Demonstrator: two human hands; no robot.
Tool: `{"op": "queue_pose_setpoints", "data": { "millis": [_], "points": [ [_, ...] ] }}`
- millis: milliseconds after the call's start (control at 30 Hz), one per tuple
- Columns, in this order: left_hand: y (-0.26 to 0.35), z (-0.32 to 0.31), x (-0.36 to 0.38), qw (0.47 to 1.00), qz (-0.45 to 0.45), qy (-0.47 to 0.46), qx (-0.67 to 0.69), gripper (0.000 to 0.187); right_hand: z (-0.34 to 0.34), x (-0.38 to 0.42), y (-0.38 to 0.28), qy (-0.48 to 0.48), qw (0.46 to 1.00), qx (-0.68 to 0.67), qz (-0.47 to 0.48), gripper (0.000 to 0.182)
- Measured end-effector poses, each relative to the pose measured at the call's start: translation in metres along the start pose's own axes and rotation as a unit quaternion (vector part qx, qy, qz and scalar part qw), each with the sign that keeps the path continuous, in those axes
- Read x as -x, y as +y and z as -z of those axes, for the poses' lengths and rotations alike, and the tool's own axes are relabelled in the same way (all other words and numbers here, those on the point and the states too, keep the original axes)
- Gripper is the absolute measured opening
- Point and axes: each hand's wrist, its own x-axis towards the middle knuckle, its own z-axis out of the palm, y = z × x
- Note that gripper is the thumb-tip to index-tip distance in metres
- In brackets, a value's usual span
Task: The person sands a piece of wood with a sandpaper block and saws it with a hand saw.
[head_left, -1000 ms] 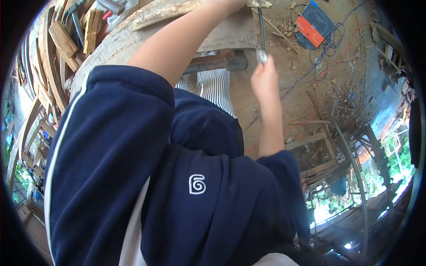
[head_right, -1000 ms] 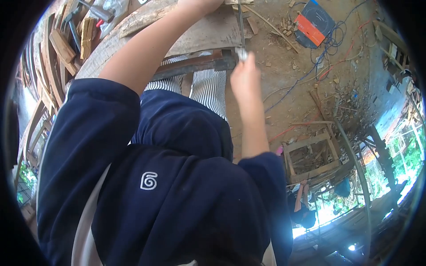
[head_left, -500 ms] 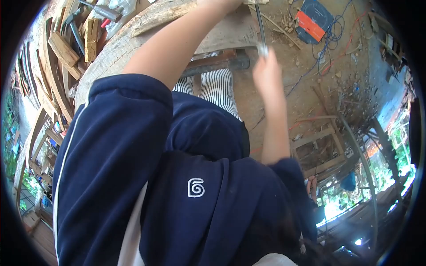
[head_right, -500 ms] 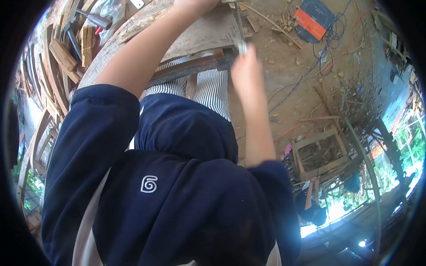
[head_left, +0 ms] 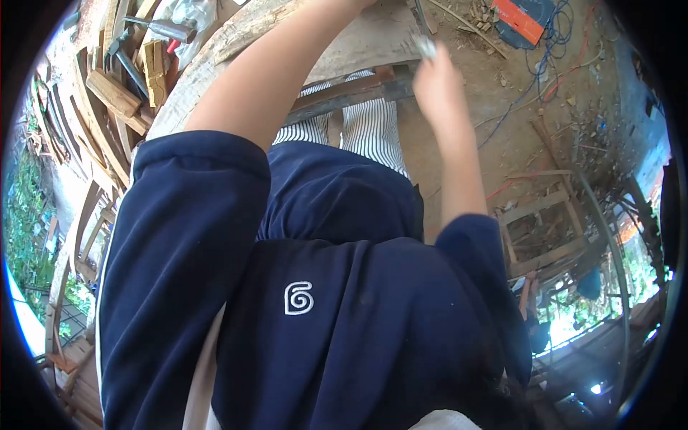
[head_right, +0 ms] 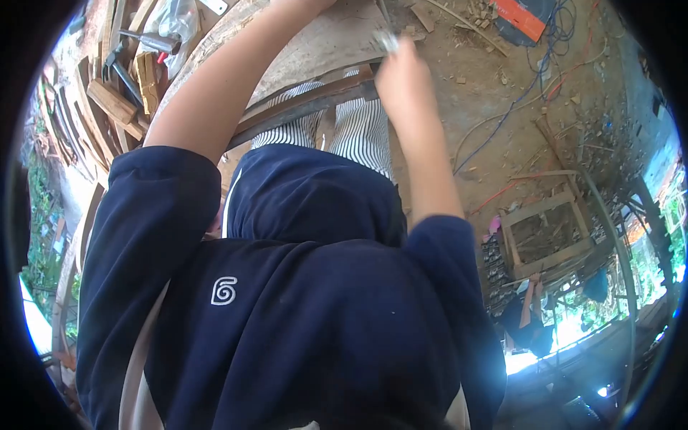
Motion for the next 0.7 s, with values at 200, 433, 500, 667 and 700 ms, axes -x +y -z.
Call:
{"op": "queue_pose_setpoints", "data": {
  "millis": [200, 433, 500, 667, 700],
  "points": [
    [-0.002, -0.006, 0.002, 0.998, -0.023, 0.054, -0.022, 0.037, -0.006, -0.045, -0.021, -0.002, 1.000, 0.016, 0.025, 0.022],
    [0.001, 0.002, -0.003, 1.000, 0.004, -0.013, -0.020, 0.036, 0.010, 0.009, 0.006, -0.030, 0.999, -0.011, -0.004, 0.025],
    [0.000, 0.001, 0.000, 1.000, 0.011, -0.021, -0.004, 0.036, 0.012, -0.011, -0.012, -0.060, 0.998, 0.009, -0.014, 0.028],
    [0.002, 0.004, 0.000, 0.999, 0.012, -0.035, 0.010, 0.037, 0.004, -0.004, 0.002, -0.025, 1.000, -0.006, 0.004, 0.030],
    [0.001, 0.000, -0.002, 1.000, 0.003, -0.016, 0.008, 0.037, 0.007, 0.013, 0.013, -0.032, 0.999, -0.013, -0.019, 0.030]
  ]
}}
